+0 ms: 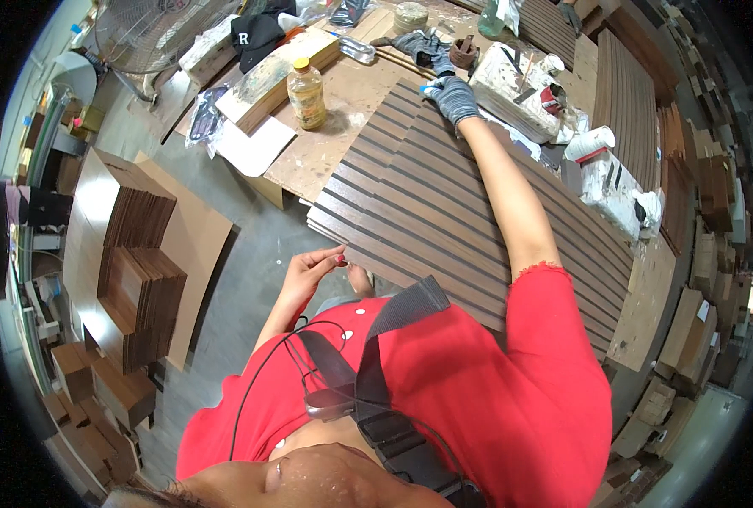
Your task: The person wipes a slatted wood panel with a cloth, applies liquid from a bottle, and flips the panel over to wipe the other side.
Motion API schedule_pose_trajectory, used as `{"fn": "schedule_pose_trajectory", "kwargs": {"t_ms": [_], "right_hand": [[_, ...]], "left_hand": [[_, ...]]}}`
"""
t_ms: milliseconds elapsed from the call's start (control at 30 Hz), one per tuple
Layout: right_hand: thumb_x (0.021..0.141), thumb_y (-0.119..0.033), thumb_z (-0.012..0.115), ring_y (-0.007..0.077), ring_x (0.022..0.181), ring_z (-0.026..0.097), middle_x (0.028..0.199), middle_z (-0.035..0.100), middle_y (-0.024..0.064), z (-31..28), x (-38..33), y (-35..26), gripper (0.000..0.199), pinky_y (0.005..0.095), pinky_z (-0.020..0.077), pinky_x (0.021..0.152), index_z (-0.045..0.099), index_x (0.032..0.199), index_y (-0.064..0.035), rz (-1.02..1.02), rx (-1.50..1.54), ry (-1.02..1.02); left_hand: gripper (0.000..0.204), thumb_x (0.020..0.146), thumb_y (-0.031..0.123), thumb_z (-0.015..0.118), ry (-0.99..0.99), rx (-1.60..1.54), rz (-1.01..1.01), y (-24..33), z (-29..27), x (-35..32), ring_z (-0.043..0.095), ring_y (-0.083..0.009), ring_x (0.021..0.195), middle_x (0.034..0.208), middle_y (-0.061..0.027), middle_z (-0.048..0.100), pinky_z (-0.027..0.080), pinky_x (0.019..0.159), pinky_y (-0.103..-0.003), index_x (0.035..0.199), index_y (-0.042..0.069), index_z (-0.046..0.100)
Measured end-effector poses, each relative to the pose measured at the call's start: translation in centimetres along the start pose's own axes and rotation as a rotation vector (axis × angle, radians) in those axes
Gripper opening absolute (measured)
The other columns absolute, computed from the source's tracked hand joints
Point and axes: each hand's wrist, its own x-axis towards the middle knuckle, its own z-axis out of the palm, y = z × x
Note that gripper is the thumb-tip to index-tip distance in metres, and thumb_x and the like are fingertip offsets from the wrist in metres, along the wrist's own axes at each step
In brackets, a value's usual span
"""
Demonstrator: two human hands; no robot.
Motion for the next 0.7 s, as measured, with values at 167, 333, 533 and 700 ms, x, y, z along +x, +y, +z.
{"fn": "schedule_pose_trajectory", "kwargs": {"t_ms": [167,333,533,700], "right_hand": [[0.083,-0.040,0.069,0.0305,0.083,0.067,0.094,0.071,0.0189,-0.5,-1.1,1.4,0.039,0.0372,0.0506,0.081,0.074,0.098,-0.0048,0.099,-0.154,0.059],[0.082,-0.037,0.074,0.0288,0.079,0.068,0.090,0.072,0.0187,-1.4,-2.2,1.4,0.038,0.0350,0.0509,0.078,0.073,0.098,-0.0021,0.108,-0.130,0.142],[0.082,-0.036,0.073,0.0311,0.077,0.067,0.088,0.070,0.0197,-0.1,-2.3,1.7,0.036,0.0371,0.0505,0.078,0.073,0.094,-0.0015,0.141,-0.045,0.163],[0.081,-0.040,0.072,0.0307,0.079,0.067,0.091,0.071,0.0186,-3.5,-5.5,4.2,0.038,0.0369,0.0507,0.079,0.074,0.097,-0.0058,0.175,-0.133,0.090]], "left_hand": [[0.027,0.094,0.010,0.062,-0.030,0.043,-0.005,0.2,-0.4,0.5,0.062,-0.0088,0.091,0.099,-0.0062,0.071,0.047,0.084,-0.023,0.118,-0.003,0.067],[0.028,0.095,0.012,0.061,-0.041,0.029,-0.032,0.6,-0.6,0.6,0.062,-0.0086,0.088,0.099,-0.0065,0.072,0.046,0.081,-0.023,0.119,-0.002,0.067],[0.029,0.093,0.009,0.063,-0.098,0.093,-0.065,1.5,-0.9,1.3,0.064,-0.0117,0.095,0.103,-0.0099,0.071,0.048,0.088,-0.025,0.117,-0.006,0.066],[0.028,0.093,0.011,0.064,-0.093,0.160,-0.097,2.3,-1.1,1.4,0.065,-0.0123,0.094,0.099,-0.0096,0.072,0.048,0.090,-0.025,0.115,-0.005,0.067]]}}
